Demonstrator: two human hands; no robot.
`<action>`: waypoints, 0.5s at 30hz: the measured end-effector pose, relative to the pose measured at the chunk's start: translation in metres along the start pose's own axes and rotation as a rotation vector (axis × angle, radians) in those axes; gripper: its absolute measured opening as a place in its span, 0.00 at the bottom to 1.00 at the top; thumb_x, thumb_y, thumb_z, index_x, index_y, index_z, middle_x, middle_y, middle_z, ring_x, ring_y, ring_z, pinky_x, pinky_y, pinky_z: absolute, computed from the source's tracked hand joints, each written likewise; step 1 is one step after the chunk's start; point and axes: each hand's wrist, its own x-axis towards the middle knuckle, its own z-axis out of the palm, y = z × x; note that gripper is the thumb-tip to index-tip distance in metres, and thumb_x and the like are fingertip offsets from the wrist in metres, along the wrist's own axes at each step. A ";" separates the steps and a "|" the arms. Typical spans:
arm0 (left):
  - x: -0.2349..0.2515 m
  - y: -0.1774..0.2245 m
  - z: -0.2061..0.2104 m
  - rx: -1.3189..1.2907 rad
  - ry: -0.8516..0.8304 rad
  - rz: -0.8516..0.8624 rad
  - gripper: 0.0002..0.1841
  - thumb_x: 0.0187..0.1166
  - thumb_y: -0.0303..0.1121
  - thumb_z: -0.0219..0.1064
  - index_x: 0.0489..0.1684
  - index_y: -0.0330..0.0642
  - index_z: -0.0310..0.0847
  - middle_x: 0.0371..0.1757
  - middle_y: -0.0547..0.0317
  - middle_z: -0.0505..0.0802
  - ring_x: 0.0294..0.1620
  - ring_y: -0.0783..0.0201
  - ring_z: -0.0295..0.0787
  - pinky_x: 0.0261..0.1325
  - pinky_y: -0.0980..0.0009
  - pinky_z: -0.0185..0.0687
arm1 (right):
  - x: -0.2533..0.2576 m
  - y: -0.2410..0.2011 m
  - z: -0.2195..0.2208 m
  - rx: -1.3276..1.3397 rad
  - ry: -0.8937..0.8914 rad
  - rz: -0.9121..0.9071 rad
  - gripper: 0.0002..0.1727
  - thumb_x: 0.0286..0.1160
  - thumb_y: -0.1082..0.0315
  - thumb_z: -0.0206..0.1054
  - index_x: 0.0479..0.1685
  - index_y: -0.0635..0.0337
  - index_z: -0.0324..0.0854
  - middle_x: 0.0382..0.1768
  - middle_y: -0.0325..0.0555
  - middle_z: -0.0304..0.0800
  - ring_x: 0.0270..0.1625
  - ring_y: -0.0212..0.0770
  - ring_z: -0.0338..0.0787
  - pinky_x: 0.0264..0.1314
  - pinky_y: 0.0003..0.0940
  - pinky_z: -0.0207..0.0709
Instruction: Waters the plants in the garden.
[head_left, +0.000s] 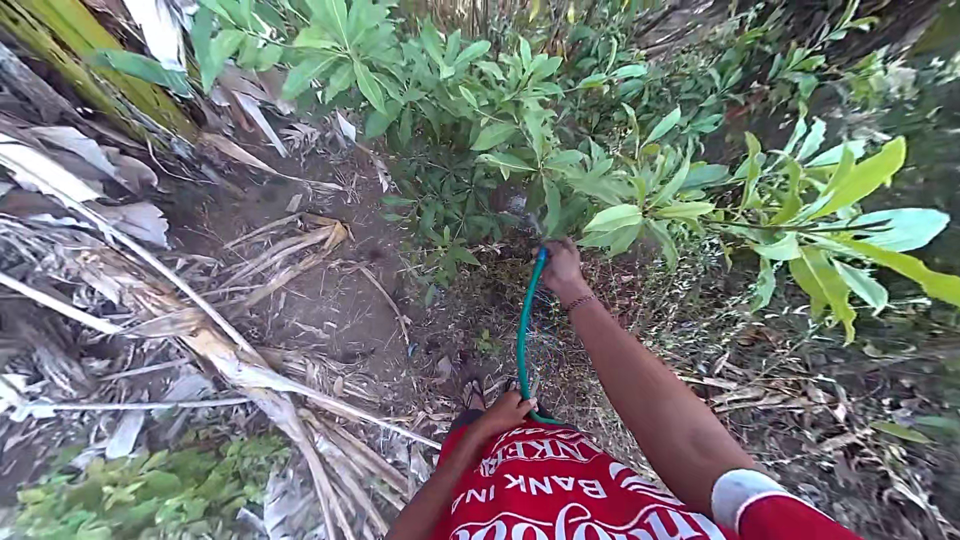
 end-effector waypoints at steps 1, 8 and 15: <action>0.000 0.000 -0.001 -0.018 0.007 -0.011 0.23 0.93 0.41 0.50 0.59 0.26 0.81 0.51 0.38 0.90 0.51 0.52 0.88 0.62 0.53 0.81 | -0.002 -0.002 0.008 -0.025 -0.010 -0.006 0.14 0.88 0.68 0.57 0.68 0.56 0.67 0.36 0.47 0.84 0.29 0.41 0.85 0.32 0.38 0.84; -0.001 0.005 -0.005 -0.044 0.008 -0.028 0.23 0.94 0.41 0.49 0.61 0.26 0.81 0.54 0.36 0.90 0.54 0.50 0.89 0.66 0.52 0.82 | -0.026 -0.017 0.035 -0.189 -0.113 0.030 0.20 0.90 0.67 0.57 0.77 0.55 0.66 0.40 0.45 0.84 0.31 0.36 0.85 0.35 0.32 0.83; -0.002 -0.002 -0.009 -0.008 0.011 -0.016 0.23 0.93 0.40 0.50 0.58 0.24 0.81 0.52 0.34 0.89 0.53 0.48 0.88 0.65 0.50 0.80 | -0.010 -0.007 0.044 -0.096 -0.087 0.012 0.15 0.88 0.70 0.58 0.69 0.61 0.72 0.33 0.45 0.84 0.26 0.37 0.84 0.30 0.34 0.83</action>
